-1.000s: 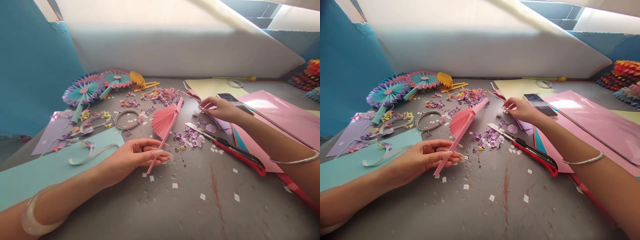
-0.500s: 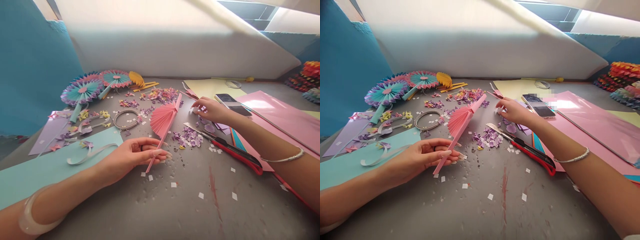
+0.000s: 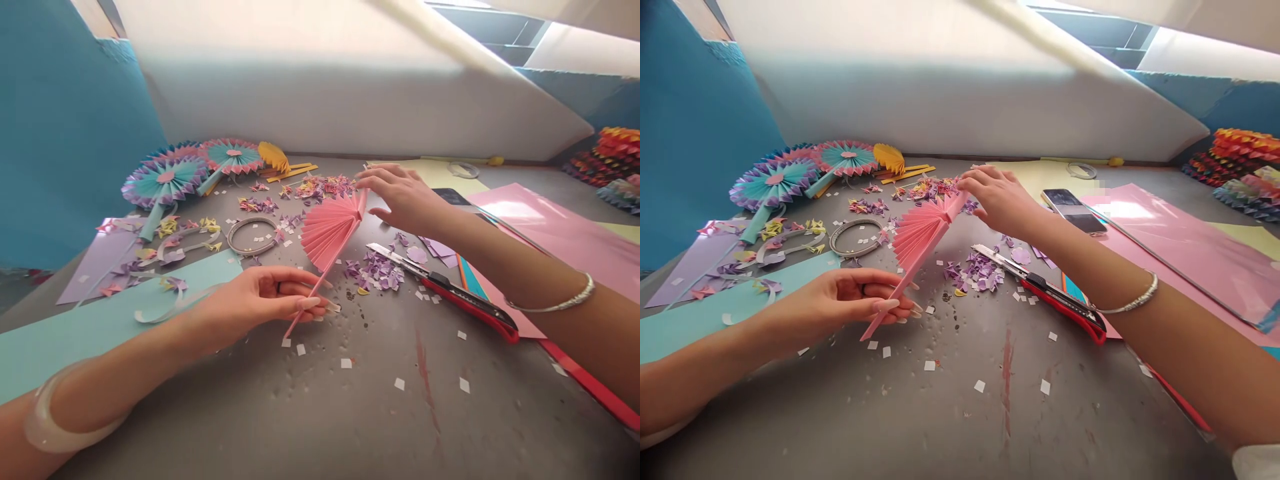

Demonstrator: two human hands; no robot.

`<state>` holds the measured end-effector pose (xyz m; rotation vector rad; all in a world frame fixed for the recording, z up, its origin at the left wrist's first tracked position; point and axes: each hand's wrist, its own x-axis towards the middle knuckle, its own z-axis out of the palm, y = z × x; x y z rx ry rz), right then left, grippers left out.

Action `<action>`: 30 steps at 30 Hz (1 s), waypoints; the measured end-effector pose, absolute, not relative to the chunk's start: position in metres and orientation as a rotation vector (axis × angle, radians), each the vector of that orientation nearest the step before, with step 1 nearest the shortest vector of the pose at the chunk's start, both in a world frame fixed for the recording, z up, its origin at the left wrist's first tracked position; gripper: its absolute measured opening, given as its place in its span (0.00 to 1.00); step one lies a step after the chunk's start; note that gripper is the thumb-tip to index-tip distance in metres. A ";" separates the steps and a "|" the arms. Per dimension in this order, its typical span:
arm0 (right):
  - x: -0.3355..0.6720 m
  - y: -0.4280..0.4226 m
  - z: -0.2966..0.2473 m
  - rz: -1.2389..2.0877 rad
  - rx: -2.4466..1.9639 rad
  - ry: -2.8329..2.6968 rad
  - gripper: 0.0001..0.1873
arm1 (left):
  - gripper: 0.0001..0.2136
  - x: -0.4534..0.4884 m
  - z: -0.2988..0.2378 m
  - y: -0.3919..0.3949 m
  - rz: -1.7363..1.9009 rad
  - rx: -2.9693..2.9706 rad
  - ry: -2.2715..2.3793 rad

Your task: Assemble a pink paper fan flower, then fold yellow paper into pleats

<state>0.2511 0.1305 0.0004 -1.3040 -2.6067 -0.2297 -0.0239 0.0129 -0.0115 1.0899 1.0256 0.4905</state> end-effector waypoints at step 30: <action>0.194 -0.002 -0.016 1.288 -1.263 -1.670 0.16 | 0.12 -0.006 -0.015 -0.009 0.804 1.205 1.147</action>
